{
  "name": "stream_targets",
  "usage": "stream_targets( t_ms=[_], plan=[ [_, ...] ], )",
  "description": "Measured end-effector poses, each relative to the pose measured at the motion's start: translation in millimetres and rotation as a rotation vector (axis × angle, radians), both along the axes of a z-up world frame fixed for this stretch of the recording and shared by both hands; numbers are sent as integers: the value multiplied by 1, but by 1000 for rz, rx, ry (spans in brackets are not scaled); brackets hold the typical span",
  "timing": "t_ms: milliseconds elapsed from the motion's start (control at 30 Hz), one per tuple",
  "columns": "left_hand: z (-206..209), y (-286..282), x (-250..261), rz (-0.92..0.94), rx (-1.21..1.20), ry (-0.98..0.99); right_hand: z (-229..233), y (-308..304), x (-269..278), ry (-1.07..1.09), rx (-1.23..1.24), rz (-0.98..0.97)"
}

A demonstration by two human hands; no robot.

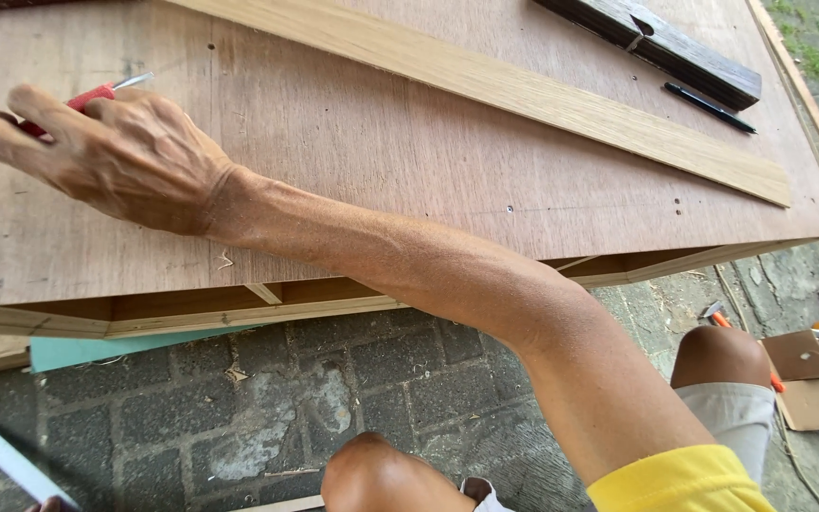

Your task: Measuring, marking, cutting, and sanding wood strips to fit them onto a wooden cabinet frame.

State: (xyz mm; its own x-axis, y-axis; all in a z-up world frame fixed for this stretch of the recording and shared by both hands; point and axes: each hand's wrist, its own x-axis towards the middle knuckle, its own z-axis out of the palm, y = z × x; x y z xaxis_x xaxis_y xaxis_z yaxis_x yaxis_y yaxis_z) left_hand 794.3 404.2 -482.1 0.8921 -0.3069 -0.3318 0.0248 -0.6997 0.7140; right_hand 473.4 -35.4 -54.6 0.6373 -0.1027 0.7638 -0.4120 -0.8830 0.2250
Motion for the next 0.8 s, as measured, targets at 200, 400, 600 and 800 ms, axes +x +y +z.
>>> stream_targets(
  t_ms=[200,400,600,800],
  plan=[
    [17,9,-47,34,-194,119,-2,17,-32,-10,-184,144],
    [74,6,-151,90,-1003,311,32,83,-213,31,43,449],
    [279,-66,-365,-89,-879,162,89,140,-429,-54,746,577],
    [428,-166,-560,-593,-1205,208,112,156,-582,-509,997,312]
  ],
)
